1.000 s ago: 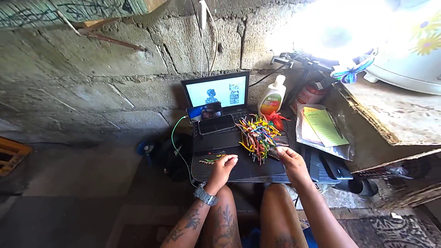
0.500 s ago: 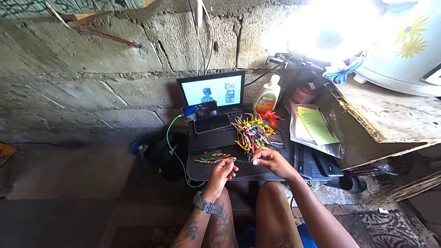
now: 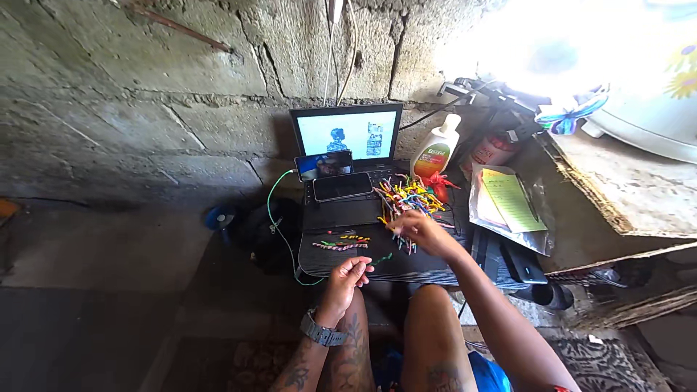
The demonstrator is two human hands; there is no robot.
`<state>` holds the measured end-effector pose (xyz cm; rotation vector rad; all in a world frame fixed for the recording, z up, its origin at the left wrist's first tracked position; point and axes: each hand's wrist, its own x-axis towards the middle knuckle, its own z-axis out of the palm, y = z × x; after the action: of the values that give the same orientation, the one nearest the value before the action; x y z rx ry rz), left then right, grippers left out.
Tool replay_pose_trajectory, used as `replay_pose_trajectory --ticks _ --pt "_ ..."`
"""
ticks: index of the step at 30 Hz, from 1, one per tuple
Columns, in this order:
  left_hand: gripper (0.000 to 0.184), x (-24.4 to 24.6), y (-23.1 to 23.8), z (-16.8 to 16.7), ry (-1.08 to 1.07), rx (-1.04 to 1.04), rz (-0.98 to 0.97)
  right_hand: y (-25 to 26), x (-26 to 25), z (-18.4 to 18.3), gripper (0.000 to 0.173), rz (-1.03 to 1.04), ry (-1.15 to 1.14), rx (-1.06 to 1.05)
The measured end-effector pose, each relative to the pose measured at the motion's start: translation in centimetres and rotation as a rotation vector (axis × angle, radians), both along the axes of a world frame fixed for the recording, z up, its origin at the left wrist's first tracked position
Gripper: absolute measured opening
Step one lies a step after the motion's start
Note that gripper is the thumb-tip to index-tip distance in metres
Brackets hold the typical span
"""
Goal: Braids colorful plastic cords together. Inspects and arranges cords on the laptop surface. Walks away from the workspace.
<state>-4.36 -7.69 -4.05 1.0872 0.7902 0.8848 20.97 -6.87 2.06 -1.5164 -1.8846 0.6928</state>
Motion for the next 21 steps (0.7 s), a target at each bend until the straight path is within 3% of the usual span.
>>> replay_pose_trajectory --ticks 4,7,9,16,18,21 --pt "0.031 -0.4 -1.4 -0.5 0.07 0.068 -0.115 3.7 2.5 -0.9 0.032 -0.382 -0.328 0.129" --pt "0.018 -0.3 -2.2 -0.5 0.085 0.083 -0.131 5.1 2.8 -0.6 0.024 -0.406 -0.5 -0.016" --pt "0.008 -0.4 -2.4 -0.7 0.067 0.075 -0.136 5.1 3.1 -0.6 0.018 -0.382 -0.505 0.011" --pt "0.01 -0.4 -3.2 -1.0 0.023 0.085 -0.035 2.2 3.4 0.0 0.024 -0.502 -0.169 0.436" --pt "0.011 -0.3 -3.3 -0.5 0.01 0.075 -0.025 -0.1 1.2 0.3 0.026 -0.547 0.032 0.34" --pt "0.025 0.8 -3.4 0.1 -0.026 0.027 -0.024 -3.7 -2.5 -2.3 0.029 -0.446 0.255 0.131"
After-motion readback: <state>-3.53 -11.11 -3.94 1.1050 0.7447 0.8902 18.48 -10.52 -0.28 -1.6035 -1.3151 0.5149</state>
